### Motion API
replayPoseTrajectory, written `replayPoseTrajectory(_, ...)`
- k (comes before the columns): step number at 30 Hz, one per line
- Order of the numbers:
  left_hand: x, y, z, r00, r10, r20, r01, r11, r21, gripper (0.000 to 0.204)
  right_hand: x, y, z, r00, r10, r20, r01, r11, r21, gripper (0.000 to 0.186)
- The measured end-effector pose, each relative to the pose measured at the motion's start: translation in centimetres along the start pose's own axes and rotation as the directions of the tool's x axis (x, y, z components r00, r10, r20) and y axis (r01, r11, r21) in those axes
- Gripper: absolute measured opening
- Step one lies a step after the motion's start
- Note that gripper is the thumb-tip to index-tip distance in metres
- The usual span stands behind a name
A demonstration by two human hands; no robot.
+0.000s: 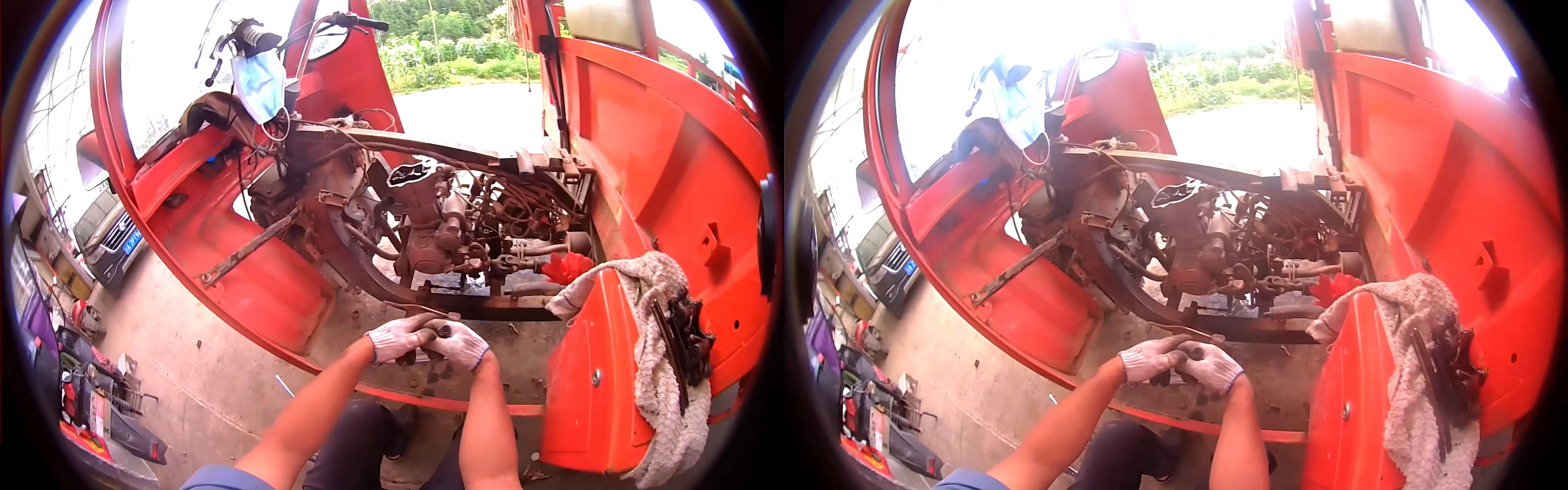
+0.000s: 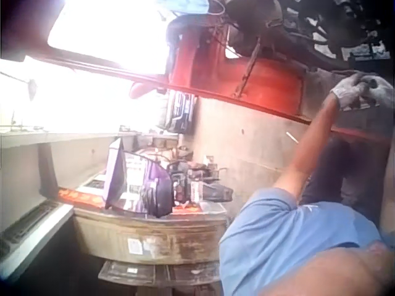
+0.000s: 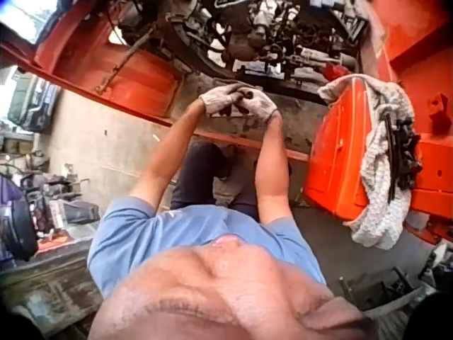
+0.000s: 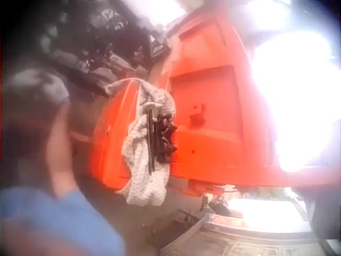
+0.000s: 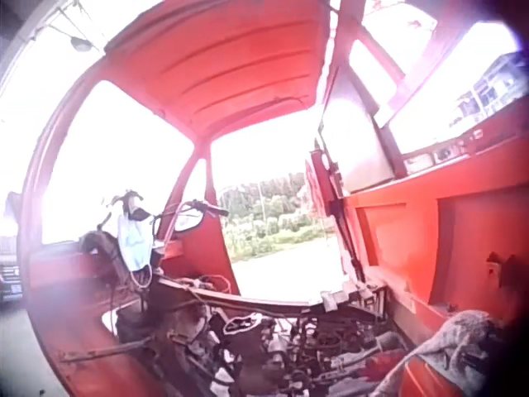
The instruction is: The person works on a motor vehicle engine by hand and using a wrench, loosening components on the top of the engine block and removing a metal assembly.
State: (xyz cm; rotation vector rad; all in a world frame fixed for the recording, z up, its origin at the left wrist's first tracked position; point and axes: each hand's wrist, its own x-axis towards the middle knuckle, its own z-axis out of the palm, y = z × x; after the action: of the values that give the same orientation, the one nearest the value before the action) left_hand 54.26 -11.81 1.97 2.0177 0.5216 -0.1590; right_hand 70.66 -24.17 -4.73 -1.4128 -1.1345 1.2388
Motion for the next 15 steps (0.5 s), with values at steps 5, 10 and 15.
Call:
replayPoseTrajectory(5,5.3,-6.9,-4.2,0.992,0.068,-0.108,-0.061,0.996,0.070,0.058,1.9,0.9,-0.6,0.764,0.014,-0.645,0.489,0.640,0.593,0.034)
replayPoseTrajectory(10,13.6,-6.8,-14.0,0.833,0.201,-0.515,0.031,0.913,0.406,0.043,4.8,5.1,-1.8,0.669,0.303,-0.679,0.377,0.649,0.661,0.032)
replayPoseTrajectory(15,19.8,-6.9,-23.0,0.723,0.270,-0.636,0.233,0.771,0.592,0.035,6.7,6.2,2.4,0.706,-0.223,-0.672,0.157,0.975,-0.159,0.031)
